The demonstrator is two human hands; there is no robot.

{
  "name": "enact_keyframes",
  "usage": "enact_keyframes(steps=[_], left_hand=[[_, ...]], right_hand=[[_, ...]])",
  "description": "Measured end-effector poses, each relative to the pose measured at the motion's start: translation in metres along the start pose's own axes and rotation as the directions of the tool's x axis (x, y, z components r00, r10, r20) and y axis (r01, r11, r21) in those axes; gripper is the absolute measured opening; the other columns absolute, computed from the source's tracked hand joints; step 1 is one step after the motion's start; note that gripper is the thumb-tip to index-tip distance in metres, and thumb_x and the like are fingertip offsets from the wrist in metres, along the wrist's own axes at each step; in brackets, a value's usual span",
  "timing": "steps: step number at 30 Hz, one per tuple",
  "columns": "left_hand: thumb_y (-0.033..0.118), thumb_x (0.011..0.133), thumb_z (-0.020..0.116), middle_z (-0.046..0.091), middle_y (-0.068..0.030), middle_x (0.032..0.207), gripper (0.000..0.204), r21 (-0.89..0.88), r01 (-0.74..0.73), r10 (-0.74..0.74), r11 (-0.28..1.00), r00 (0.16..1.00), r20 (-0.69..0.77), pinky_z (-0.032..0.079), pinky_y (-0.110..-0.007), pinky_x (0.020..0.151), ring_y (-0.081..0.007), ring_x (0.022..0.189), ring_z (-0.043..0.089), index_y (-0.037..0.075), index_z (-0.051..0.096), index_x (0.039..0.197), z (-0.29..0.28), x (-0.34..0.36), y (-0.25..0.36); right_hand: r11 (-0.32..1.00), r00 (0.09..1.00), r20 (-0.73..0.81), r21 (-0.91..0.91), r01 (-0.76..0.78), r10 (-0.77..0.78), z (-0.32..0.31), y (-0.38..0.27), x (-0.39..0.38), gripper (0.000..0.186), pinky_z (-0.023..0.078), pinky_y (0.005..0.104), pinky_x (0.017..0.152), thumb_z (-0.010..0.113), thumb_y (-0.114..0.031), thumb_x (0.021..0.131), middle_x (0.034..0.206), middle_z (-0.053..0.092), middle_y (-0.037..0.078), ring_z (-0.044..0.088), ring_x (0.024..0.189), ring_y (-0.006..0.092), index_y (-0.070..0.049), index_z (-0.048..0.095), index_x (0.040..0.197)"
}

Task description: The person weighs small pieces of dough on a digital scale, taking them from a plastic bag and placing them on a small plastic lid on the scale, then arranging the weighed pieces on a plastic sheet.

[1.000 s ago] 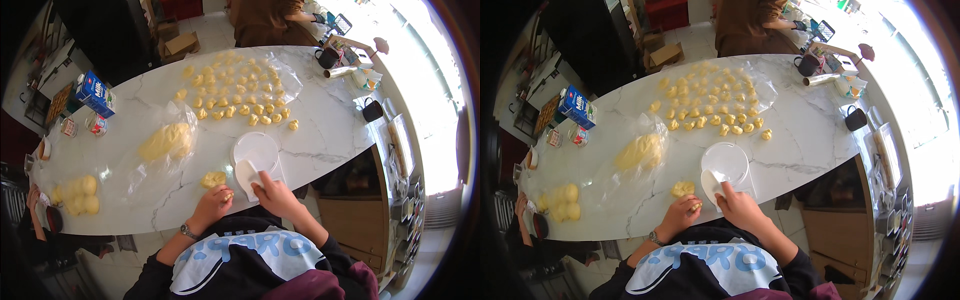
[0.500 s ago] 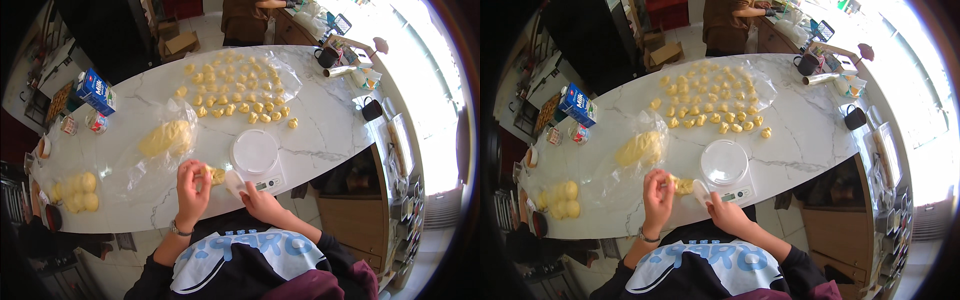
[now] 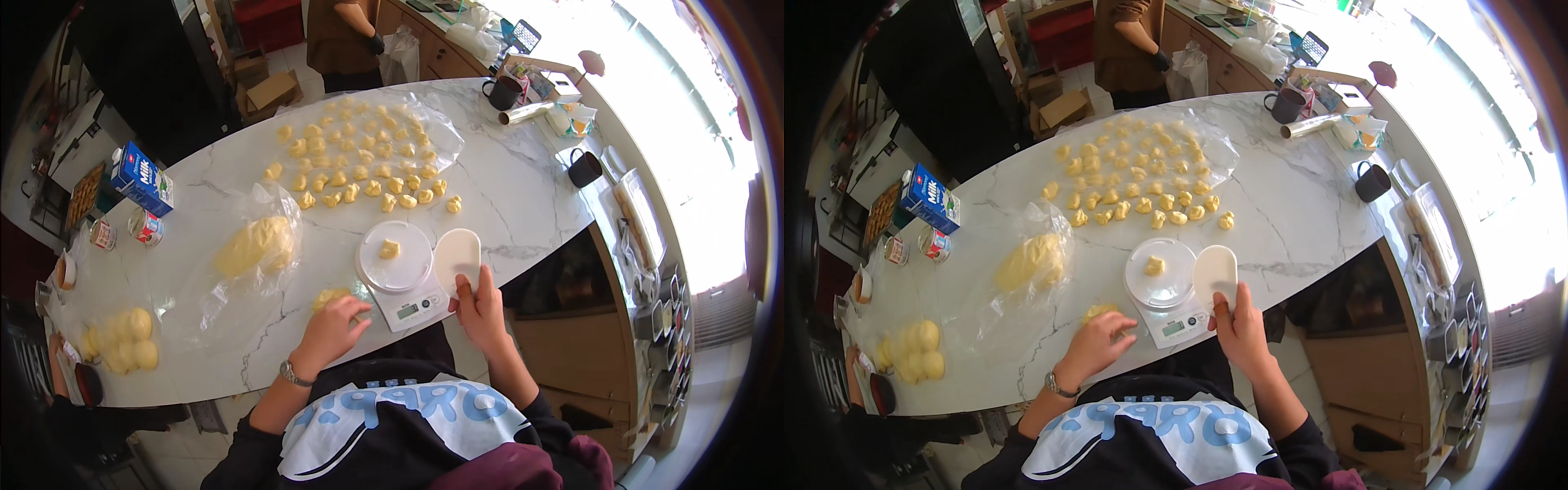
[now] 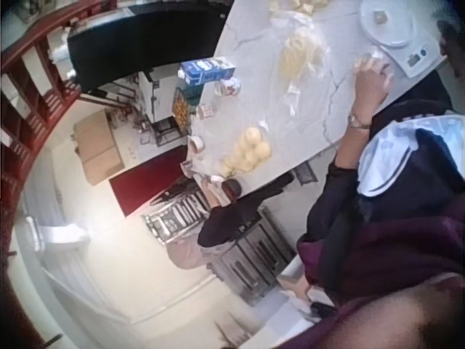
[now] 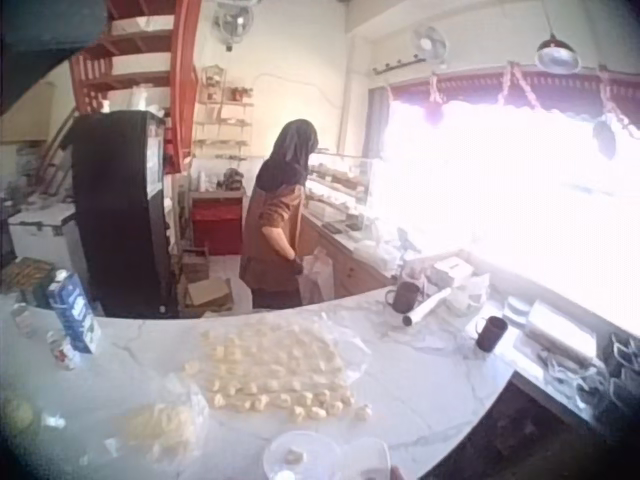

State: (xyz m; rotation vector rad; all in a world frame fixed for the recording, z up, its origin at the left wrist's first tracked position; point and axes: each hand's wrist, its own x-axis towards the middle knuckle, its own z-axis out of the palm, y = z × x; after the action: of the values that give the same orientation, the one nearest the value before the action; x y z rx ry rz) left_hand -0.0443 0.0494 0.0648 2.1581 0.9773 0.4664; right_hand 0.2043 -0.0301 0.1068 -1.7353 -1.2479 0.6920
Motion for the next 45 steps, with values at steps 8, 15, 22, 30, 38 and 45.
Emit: enact_keyframes(steps=[8, 15, 22, 30, 38, 45], left_hand=[[0.011, 0.082, 0.067, 0.063, -0.0086, 0.081, 0.014, -0.182, 0.154, -0.187, 0.971, 0.966, -0.180, 0.050, -0.035, 0.061, -0.0270, 0.069, 0.062, 0.006, 0.065, 0.095, 0.024, -0.024, 0.005], [0.011, 0.080, 0.069, 0.059, -0.0098, 0.080, 0.019, -0.037, 0.040, -0.048, 0.998, 0.975, -0.218, 0.049, -0.036, 0.062, -0.0283, 0.072, 0.060, 0.005, 0.063, 0.097, 0.042, -0.026, -0.012], [0.009, 0.072, 0.072, 0.058, -0.0100, 0.080, 0.025, -0.054, 0.079, -0.088, 0.995, 0.979, -0.182, 0.048, -0.036, 0.061, -0.0273, 0.070, 0.058, 0.004, 0.063, 0.095, 0.041, -0.033, -0.020], [0.004, 0.074, 0.070, 0.062, -0.0102, 0.088, 0.026, -0.158, -0.028, -0.014, 0.987, 0.965, -0.260, 0.051, -0.031, 0.061, -0.0247, 0.070, 0.063, 0.005, 0.067, 0.100, 0.022, 0.005, 0.001], [0.005, 0.077, 0.071, 0.064, -0.0130, 0.094, 0.022, -0.009, -0.325, 0.308, 0.946, 0.905, -0.293, 0.053, -0.030, 0.069, -0.0246, 0.077, 0.065, 0.001, 0.068, 0.098, 0.009, 0.112, -0.010], [0.000, 0.075, 0.070, 0.066, -0.0125, 0.093, 0.030, -0.123, -0.097, 0.041, 0.988, 0.918, -0.394, 0.053, -0.029, 0.072, -0.0205, 0.078, 0.065, 0.003, 0.068, 0.105, -0.001, 0.167, -0.049]], right_hand=[[1.000, 1.000, 0.022, 0.020, 0.006, -0.007, 0.002, -0.012, 0.009, 0.019, 0.042, 0.0281, 0.044, 0.048, -0.016, 0.098, 0.061, 0.059, 0.007, 0.056, 0.047, 0.0160, 0.000, 0.042, 0.106], [0.935, 0.919, 0.348, -0.224, 0.274, -0.185, 0.067, -0.010, -0.011, 0.026, 0.046, 0.0395, 0.043, 0.055, -0.018, 0.092, 0.060, 0.060, 0.015, 0.061, 0.049, 0.0333, -0.002, 0.043, 0.108], [0.859, 0.837, 0.525, -0.347, 0.377, -0.155, 0.096, -0.016, -0.027, 0.033, 0.047, 0.0441, 0.042, 0.055, -0.022, 0.089, 0.061, 0.061, 0.014, 0.060, 0.049, 0.0350, -0.002, 0.043, 0.112], [0.815, 0.787, 0.240, 0.036, 0.578, -0.568, 0.084, -0.014, -0.033, 0.032, 0.049, 0.0400, 0.045, 0.062, -0.005, 0.083, 0.065, 0.060, 0.012, 0.061, 0.052, 0.0328, 0.000, 0.045, 0.109], [0.900, 0.771, 0.465, 0.213, 0.380, -0.435, 0.057, -0.020, -0.029, 0.018, 0.050, 0.0423, 0.055, 0.062, -0.003, 0.084, 0.069, 0.061, 0.012, 0.061, 0.059, 0.0357, -0.002, 0.055, 0.101], [0.968, 0.902, 0.359, 0.155, 0.195, -0.239, 0.052, -0.009, -0.033, 0.010, 0.051, 0.0357, 0.061, 0.059, -0.009, 0.088, 0.072, 0.063, 0.012, 0.063, 0.063, 0.0279, -0.003, 0.059, 0.097]])
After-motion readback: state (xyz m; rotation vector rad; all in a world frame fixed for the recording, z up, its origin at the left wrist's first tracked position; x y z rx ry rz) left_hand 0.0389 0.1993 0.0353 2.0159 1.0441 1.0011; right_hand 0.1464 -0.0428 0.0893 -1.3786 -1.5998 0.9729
